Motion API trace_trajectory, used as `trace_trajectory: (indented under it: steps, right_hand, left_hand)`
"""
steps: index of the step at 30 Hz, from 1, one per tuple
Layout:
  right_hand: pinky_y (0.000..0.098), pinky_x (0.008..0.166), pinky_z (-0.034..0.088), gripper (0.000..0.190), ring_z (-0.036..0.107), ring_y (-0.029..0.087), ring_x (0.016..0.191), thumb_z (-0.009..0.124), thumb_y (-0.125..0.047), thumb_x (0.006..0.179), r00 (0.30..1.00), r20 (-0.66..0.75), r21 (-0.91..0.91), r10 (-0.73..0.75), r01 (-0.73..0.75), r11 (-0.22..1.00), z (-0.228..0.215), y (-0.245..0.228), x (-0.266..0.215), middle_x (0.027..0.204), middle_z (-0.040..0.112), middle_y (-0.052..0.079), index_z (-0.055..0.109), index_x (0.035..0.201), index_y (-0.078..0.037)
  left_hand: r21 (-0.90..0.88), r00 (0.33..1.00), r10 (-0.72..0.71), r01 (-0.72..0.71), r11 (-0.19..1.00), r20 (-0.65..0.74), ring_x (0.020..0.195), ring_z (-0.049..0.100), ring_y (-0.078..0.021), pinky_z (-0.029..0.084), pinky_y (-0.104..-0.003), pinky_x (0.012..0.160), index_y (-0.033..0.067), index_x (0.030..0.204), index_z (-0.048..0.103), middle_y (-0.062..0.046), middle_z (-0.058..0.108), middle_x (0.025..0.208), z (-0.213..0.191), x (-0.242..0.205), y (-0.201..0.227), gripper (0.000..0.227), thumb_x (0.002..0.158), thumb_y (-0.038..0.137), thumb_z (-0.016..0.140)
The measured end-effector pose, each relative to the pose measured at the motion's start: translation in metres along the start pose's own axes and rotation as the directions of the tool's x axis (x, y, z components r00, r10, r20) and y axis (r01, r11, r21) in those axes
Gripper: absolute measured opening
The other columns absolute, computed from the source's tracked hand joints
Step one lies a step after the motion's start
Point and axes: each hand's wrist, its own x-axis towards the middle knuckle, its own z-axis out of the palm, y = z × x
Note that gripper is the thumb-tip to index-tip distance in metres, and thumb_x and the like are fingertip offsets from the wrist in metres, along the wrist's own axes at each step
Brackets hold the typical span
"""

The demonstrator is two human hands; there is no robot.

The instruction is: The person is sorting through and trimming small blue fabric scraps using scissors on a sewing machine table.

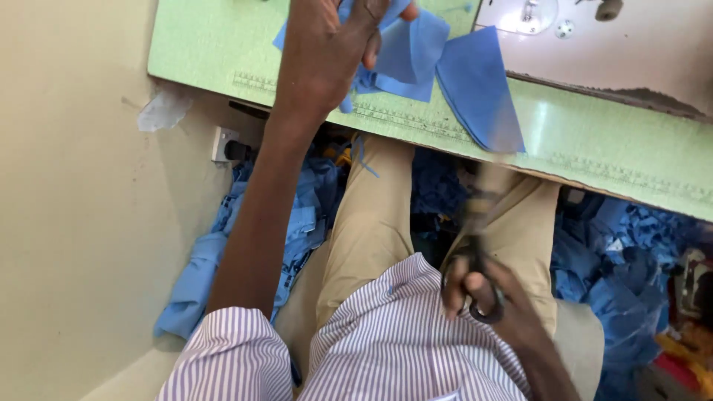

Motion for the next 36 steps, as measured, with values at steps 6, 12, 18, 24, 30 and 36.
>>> trace_trajectory:
  steps: [6, 12, 18, 24, 30, 36]
  right_hand:
    - [0.0313, 0.072, 0.05, 0.079, 0.06, 0.013, 0.074, 0.049, -0.089, 0.089, 0.918, 0.385, 0.008, 0.09, -0.101, 0.995, 0.033, -0.012, 0.058, 0.082, 0.063, 0.002, 0.056, 0.103, -0.012]
    - [0.0281, 0.048, 0.049, 0.053, 0.058, 0.014, 0.05, 0.063, -0.06, 0.096, 0.988, 0.152, 0.068, 0.019, -0.03, 0.997, 0.029, -0.021, 0.098, 0.063, 0.058, 0.005, 0.058, 0.099, -0.007]
    - [0.0253, 0.041, 0.042, 0.052, 0.053, 0.013, 0.045, 0.068, -0.058, 0.093, 0.992, -0.12, 0.005, 0.04, -0.039, 0.999, -0.022, -0.014, 0.033, 0.059, 0.054, 0.002, 0.061, 0.091, -0.007]
    - [0.0365, 0.053, 0.045, 0.034, 0.056, 0.026, 0.052, 0.058, -0.03, 0.114, 0.696, -0.718, -0.47, 0.019, -0.504, 0.725, -0.097, -0.063, -0.01, 0.065, 0.059, 0.015, 0.067, 0.101, 0.0]
    - [0.0435, 0.053, 0.053, 0.049, 0.075, 0.029, 0.058, 0.074, -0.048, 0.12, 0.717, -0.675, -0.721, -0.174, -0.691, -0.05, -0.174, -0.072, 0.017, 0.074, 0.077, 0.019, 0.076, 0.11, 0.0]
    - [0.0412, 0.075, 0.057, 0.032, 0.068, 0.036, 0.091, 0.093, 0.014, 0.109, 0.761, -0.179, -0.983, -0.623, -0.164, 0.082, -0.086, -0.085, 0.032, 0.119, 0.061, 0.031, 0.067, 0.127, 0.017]
  left_hand:
    - [0.319, 0.99, 0.106, -0.073, 0.945, -0.088, 0.132, 0.069, -0.0313, 0.06, -0.043, 0.101, 0.0157, 0.139, 0.058, -0.007, 0.07, 0.136, 0.004, -0.007, -0.001, 0.03, 0.116, 0.036, 0.056]
    - [0.301, 0.983, -0.055, 0.107, 0.948, -0.177, 0.051, 0.062, -0.0107, 0.056, -0.029, 0.053, 0.0204, 0.135, 0.062, 0.001, 0.079, 0.117, 0.007, -0.016, -0.01, 0.038, 0.11, 0.047, 0.053]
    - [0.142, 0.969, -0.035, 0.071, 0.987, -0.243, 0.079, 0.077, -0.0135, 0.066, -0.028, 0.071, 0.0178, 0.11, 0.065, -0.003, 0.07, 0.09, -0.003, -0.01, -0.065, 0.02, 0.107, 0.034, 0.053]
    - [0.604, 0.968, 0.127, 0.029, 0.797, -0.215, 0.05, 0.03, -0.0111, 0.024, -0.035, 0.047, 0.0134, 0.083, 0.056, 0.0, 0.048, 0.063, -0.001, 0.003, -0.113, 0.016, 0.098, 0.016, 0.05]
    - [0.784, 0.866, 0.178, -0.499, 0.369, 0.468, 0.126, 0.049, -0.0398, 0.044, -0.057, 0.089, 0.0115, 0.113, 0.078, -0.011, 0.057, 0.136, 0.008, 0.025, -0.103, 0.034, 0.083, 0.011, 0.093]
    - [0.467, 0.904, 0.303, -0.418, 0.779, 0.303, 0.09, 0.055, -0.0284, 0.041, -0.042, 0.078, 0.0079, 0.098, 0.053, -0.01, 0.056, 0.098, 0.007, 0.022, -0.041, 0.025, 0.1, -0.002, 0.076]
